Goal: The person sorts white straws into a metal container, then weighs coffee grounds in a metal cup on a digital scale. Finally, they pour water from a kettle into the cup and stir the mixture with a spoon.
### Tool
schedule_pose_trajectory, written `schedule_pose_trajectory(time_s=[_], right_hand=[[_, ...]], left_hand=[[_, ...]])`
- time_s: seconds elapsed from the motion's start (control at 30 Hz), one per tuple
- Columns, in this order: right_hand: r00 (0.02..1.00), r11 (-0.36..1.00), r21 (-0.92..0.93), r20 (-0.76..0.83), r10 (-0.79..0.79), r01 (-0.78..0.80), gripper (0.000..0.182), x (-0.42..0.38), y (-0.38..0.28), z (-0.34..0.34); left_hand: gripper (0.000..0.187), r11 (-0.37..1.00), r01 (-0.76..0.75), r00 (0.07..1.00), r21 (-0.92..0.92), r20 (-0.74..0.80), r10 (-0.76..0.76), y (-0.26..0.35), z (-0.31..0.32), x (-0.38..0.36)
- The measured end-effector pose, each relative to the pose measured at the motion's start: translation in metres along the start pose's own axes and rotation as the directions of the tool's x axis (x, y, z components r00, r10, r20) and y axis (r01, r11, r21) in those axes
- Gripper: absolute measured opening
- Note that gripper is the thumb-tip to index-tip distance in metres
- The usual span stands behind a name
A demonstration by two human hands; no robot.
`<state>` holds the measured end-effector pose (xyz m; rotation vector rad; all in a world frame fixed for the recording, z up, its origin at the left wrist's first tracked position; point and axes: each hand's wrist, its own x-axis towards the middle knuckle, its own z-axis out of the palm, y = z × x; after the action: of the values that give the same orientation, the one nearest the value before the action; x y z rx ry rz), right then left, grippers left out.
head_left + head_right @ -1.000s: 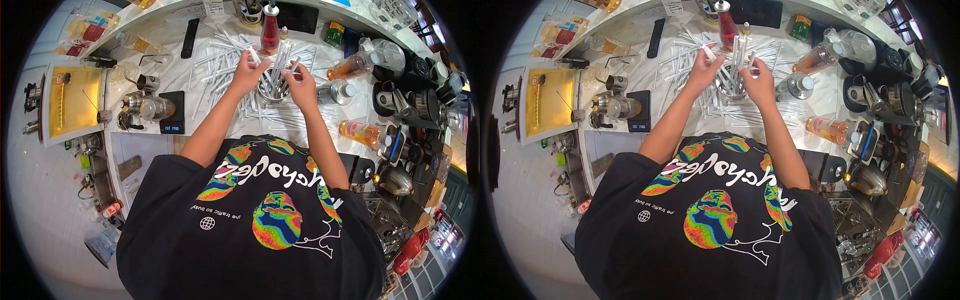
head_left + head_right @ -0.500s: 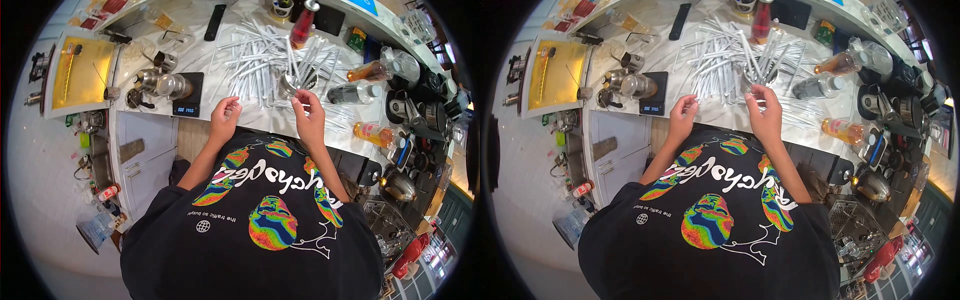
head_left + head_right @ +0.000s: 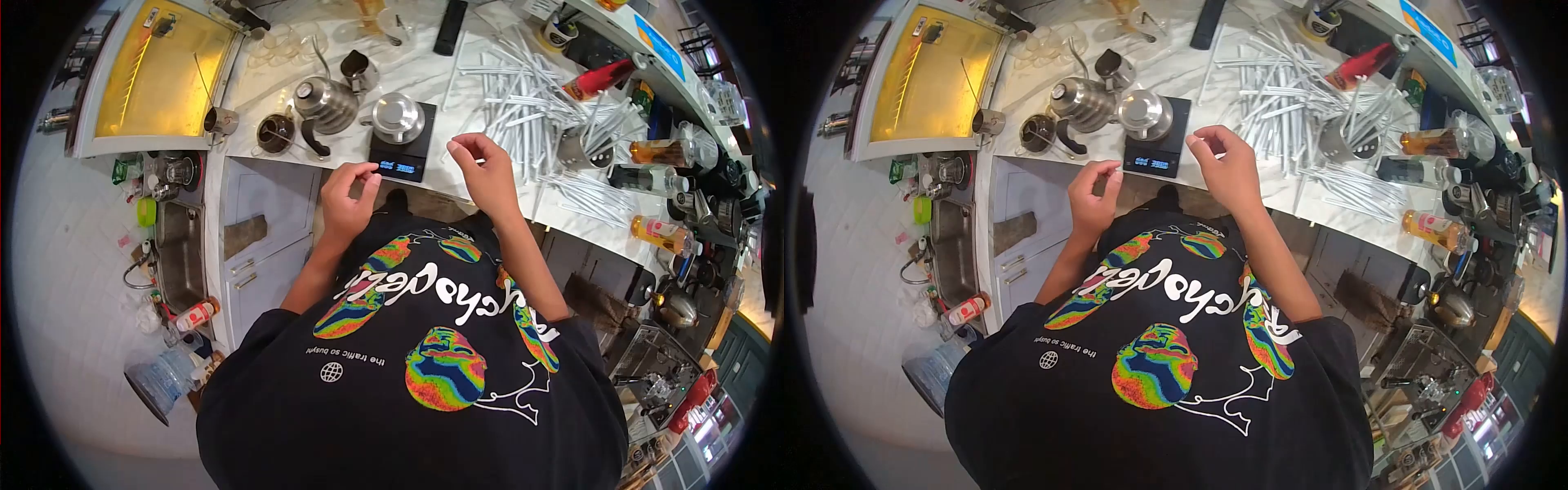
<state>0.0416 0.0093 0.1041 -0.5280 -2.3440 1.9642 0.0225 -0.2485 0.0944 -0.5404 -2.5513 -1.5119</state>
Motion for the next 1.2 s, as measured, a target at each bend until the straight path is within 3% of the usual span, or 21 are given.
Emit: schedule_pose_trajectory(time_s=[0.17, 0.33, 0.43, 0.73, 0.87, 0.97, 1.1, 1.2], right_hand=[[0.983, 0.978, 0.098, 0.047, 0.178, -0.182, 0.033, 0.011, 0.018, 0.068], [0.944, 0.924, 0.192, 0.048, 0.328, -0.331, 0.032, 0.006, 0.010, 0.097], [0.952, 0.912, 0.294, -0.018, 0.304, -0.286, 0.032, 0.007, 0.008, 0.107], [0.959, 0.908, 0.324, -0.008, 0.284, -0.266, 0.026, 0.008, -0.003, 0.106], [0.977, 0.894, 0.417, -0.056, 0.206, -0.165, 0.025, -0.004, -0.012, 0.096], [0.958, 0.902, 0.416, -0.197, 0.210, -0.112, 0.024, -0.028, 0.013, 0.080], [0.866, 0.896, 0.348, -0.314, 0.389, -0.276, 0.024, -0.071, 0.095, 0.059], [0.801, 0.843, 0.400, -0.331, 0.499, -0.360, 0.024, -0.089, 0.148, 0.061]], left_hand=[[0.015, 0.998, -0.052, 0.999, -0.046, 0.013, 0.053, -0.032, -0.048, 0.016], [0.012, 0.997, -0.064, 0.988, -0.044, 0.137, 0.070, -0.045, -0.074, 0.021], [0.012, 0.996, -0.053, 0.983, -0.070, 0.173, 0.064, -0.057, -0.076, 0.023], [0.013, 0.992, -0.086, 0.968, -0.096, 0.227, 0.106, -0.065, -0.085, 0.029], [0.013, 0.986, -0.091, 0.975, -0.137, 0.188, 0.116, -0.068, -0.085, 0.030], [0.013, 0.987, -0.083, 0.974, -0.137, 0.199, 0.110, -0.070, -0.087, 0.030], [0.013, 0.986, -0.067, 0.970, -0.151, 0.221, 0.100, -0.071, -0.087, 0.029], [0.013, 0.985, -0.060, 0.965, -0.164, 0.244, 0.099, -0.072, -0.081, 0.031]])
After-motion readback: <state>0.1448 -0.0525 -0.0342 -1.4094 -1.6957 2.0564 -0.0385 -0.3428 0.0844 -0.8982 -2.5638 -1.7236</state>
